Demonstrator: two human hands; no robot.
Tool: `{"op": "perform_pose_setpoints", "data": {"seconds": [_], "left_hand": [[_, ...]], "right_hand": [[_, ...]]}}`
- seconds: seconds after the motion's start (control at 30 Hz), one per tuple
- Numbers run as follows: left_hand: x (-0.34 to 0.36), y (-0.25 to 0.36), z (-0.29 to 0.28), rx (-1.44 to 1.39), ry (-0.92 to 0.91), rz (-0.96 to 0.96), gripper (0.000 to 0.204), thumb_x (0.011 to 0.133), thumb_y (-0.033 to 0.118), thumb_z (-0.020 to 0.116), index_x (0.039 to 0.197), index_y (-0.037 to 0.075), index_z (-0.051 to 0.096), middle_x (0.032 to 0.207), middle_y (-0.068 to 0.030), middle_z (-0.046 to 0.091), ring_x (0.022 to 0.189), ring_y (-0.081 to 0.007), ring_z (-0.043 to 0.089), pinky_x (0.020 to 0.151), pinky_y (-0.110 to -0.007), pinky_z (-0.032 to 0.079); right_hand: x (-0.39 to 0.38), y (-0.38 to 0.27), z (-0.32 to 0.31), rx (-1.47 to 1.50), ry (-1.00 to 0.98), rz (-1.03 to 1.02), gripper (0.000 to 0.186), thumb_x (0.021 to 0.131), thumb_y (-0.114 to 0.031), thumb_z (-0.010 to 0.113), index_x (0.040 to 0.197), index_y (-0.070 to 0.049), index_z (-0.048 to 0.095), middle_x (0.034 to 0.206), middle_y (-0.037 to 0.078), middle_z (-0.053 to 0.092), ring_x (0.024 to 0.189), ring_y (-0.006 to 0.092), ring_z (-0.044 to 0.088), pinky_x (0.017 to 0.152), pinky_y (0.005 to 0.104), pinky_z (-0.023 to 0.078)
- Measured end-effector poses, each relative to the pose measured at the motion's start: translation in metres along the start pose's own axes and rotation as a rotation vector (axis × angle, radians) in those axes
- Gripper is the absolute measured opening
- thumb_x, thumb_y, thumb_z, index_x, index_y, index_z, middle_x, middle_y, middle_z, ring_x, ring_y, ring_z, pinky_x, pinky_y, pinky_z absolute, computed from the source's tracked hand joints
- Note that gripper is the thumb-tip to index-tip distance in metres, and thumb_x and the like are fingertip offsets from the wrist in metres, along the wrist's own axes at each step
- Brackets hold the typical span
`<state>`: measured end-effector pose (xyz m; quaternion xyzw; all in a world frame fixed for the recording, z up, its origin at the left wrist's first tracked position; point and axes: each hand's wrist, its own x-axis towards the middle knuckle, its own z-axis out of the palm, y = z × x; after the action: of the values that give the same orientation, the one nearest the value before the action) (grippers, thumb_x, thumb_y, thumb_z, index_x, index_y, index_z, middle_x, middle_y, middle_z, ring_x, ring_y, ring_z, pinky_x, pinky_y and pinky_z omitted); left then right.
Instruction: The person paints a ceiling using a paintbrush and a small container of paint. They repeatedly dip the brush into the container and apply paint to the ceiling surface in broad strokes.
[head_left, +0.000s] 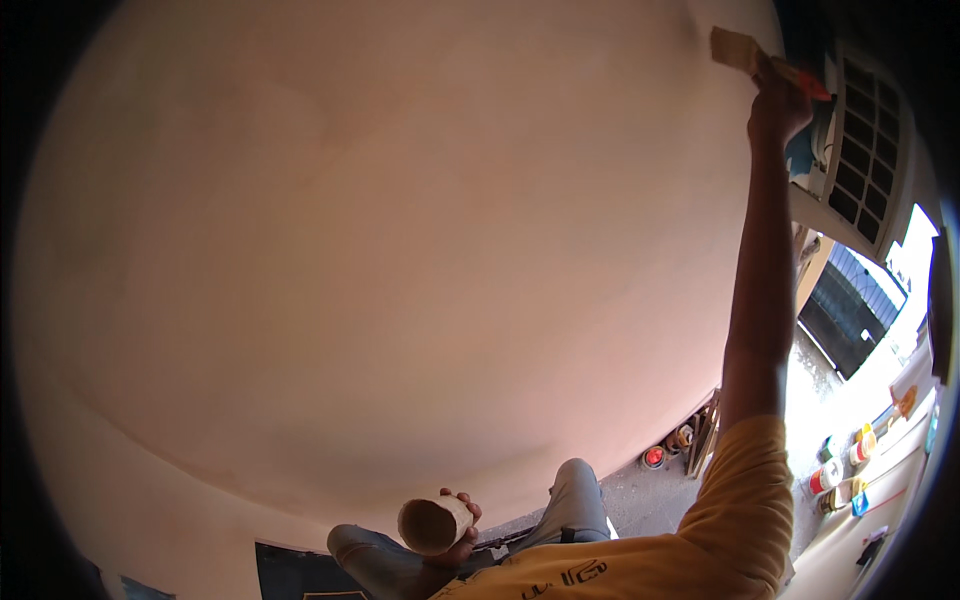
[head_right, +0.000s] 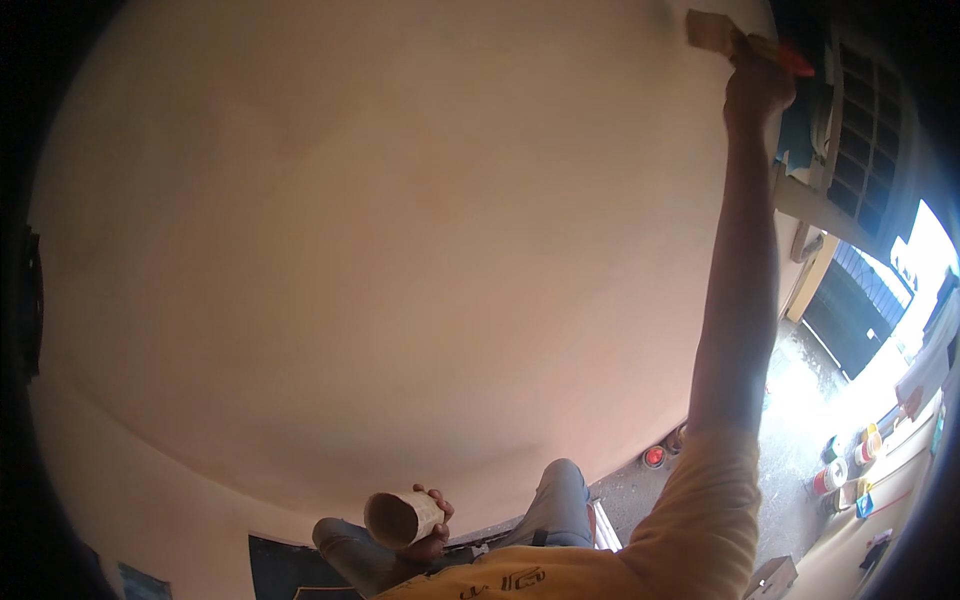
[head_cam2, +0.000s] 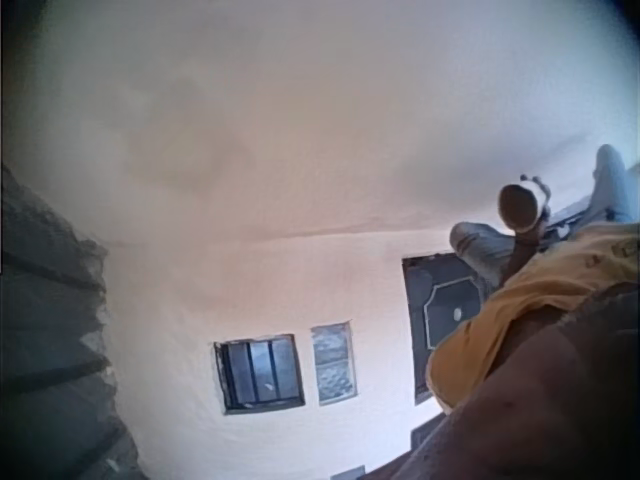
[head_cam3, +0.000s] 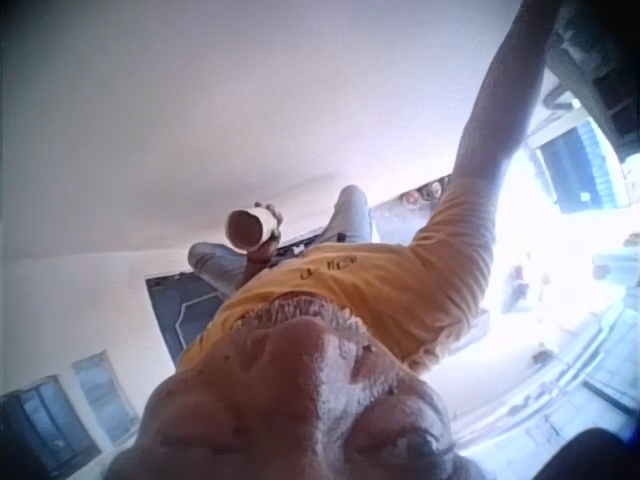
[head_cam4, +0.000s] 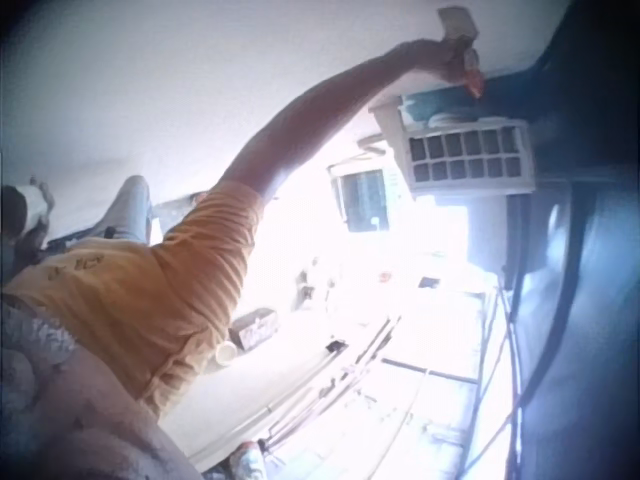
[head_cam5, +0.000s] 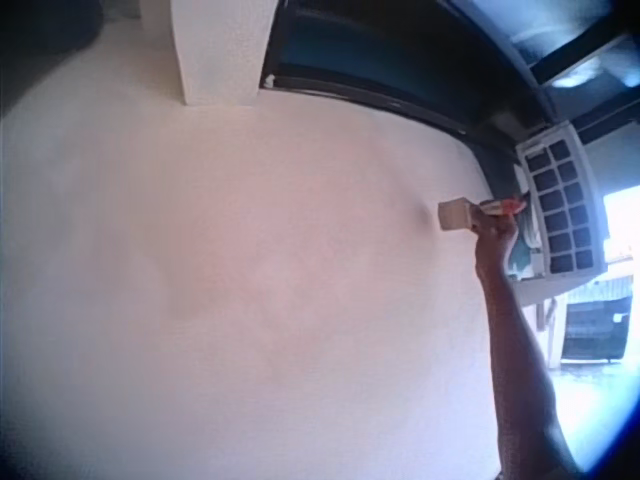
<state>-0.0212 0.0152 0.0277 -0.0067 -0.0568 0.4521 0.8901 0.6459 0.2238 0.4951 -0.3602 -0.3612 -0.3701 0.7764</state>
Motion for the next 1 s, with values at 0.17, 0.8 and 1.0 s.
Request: {"op": "perform_pose_setpoints", "data": {"seconds": [0.17,0.8,1.0], "left_hand": [[-0.009,0.007,-0.026,-0.033,-0.039,0.049,0.056,0.091,0.043,0.069,0.139,0.018,0.054,0.140,-0.0121,0.050,0.134,-0.0332,0.042,0.095,-0.052,0.055],[-0.015,-0.002,-0.024,-0.020,-0.008,0.094,0.056,0.088,0.041,0.072,0.136,0.019,0.056,0.135,-0.0091,0.051,0.131,-0.0298,0.044,0.091,-0.050,0.058],[-0.017,0.001,-0.018,-0.010,-0.016,0.101,0.056,0.090,0.043,0.070,0.137,0.018,0.055,0.137,-0.0104,0.051,0.133,-0.0314,0.043,0.092,-0.051,0.057]], "right_hand": [[-0.147,-0.168,0.012,0.923,-0.317,0.311,0.027,0.092,-0.005,0.067,0.117,0.004,0.063,0.112,0.013,0.067,0.097,0.0180,0.067,0.083,0.0345,0.061],[-0.054,-0.103,0.031,0.690,-0.143,0.229,0.022,0.085,0.000,0.075,0.104,0.008,0.068,0.103,0.013,0.067,0.090,0.0198,0.069,0.075,0.0290,0.063],[-0.164,-0.238,0.041,0.993,-0.641,0.387,0.022,0.087,0.001,0.071,0.108,0.004,0.066,0.098,0.009,0.070,0.089,0.0172,0.068,0.080,0.0332,0.056]]}}
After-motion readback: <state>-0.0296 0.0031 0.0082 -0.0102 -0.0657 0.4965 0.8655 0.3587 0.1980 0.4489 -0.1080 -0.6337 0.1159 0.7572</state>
